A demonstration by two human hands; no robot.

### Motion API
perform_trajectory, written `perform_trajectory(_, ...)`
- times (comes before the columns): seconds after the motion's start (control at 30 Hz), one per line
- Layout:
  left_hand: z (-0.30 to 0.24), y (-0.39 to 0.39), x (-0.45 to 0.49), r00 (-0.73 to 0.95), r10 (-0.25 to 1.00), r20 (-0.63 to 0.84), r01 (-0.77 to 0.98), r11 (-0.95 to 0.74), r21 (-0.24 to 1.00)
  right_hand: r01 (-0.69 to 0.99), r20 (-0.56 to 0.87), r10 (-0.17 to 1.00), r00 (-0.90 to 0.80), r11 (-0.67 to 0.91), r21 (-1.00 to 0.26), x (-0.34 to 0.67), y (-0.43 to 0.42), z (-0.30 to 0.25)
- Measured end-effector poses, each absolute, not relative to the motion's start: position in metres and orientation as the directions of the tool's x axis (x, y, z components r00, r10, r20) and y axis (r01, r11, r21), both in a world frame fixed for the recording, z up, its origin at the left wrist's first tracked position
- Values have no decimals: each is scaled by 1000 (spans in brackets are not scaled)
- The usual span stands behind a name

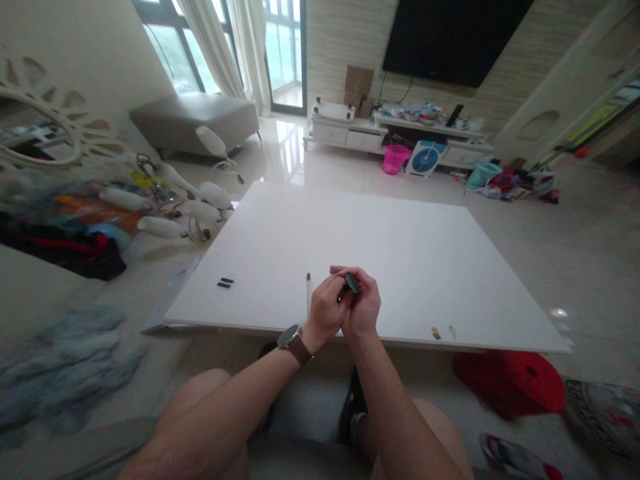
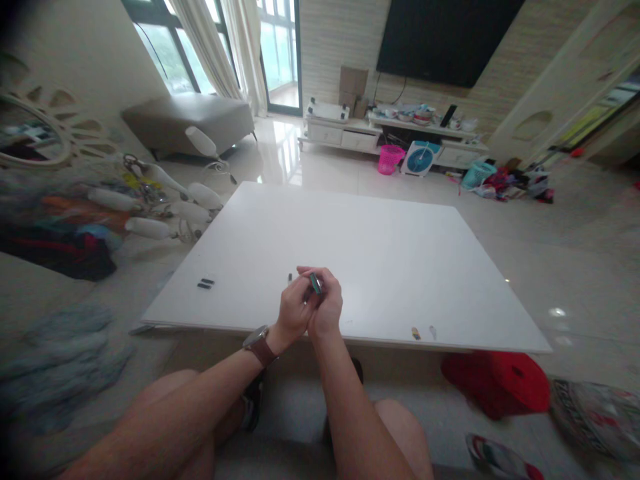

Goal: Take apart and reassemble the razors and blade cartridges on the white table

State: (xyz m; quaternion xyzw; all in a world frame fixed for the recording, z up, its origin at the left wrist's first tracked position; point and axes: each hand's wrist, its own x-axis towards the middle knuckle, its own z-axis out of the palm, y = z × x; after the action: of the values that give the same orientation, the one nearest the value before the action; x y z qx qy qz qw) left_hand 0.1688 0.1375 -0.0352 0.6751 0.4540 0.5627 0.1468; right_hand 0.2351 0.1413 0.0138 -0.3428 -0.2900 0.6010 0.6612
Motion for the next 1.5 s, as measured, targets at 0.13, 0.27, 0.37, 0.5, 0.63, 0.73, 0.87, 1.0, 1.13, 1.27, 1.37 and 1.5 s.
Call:
perform_trajectory(0.13,-33,137,170,-58,812,581,417,-509,753,-615,-71,991,116,15,-789,234,140,16)
perform_trajectory(0.27,-32,133,169,-40,829,558,391,-501,772,-619,-86,989,117,5,-785,234,138,14)
perform_trajectory(0.37,-33,131,168,-52,843,535,381,-478,791,-634,-86,989,118,8,-774,233,137,11)
perform_trajectory(0.5,-32,133,169,-97,874,477,362,-415,835,-669,-81,991,109,13,-743,232,137,11)
perform_trajectory(0.63,-26,139,169,-137,922,363,268,-318,909,-681,-103,989,108,-2,-732,230,137,12)
perform_trajectory(0.73,-21,142,167,-158,933,324,216,-287,933,-639,-113,987,116,-13,-769,226,138,10)
perform_trajectory(0.87,-18,142,165,-178,930,321,220,-281,934,-565,-84,985,150,15,-825,221,141,4)
perform_trajectory(1.0,-21,140,167,-187,926,328,253,-277,927,-573,-82,981,177,35,-819,220,141,0)
perform_trajectory(1.13,-24,136,167,-135,917,376,311,-321,894,-569,-113,973,203,23,-822,222,140,-3)
perform_trajectory(1.27,-26,135,165,-91,905,415,357,-359,862,-555,-140,966,217,4,-832,224,139,-4)
perform_trajectory(1.37,-26,136,165,-89,905,416,371,-357,857,-567,-155,965,214,-7,-824,225,141,-3)
perform_trajectory(1.5,-25,138,163,-101,902,419,385,-353,853,-589,-159,967,199,-12,-808,222,144,0)
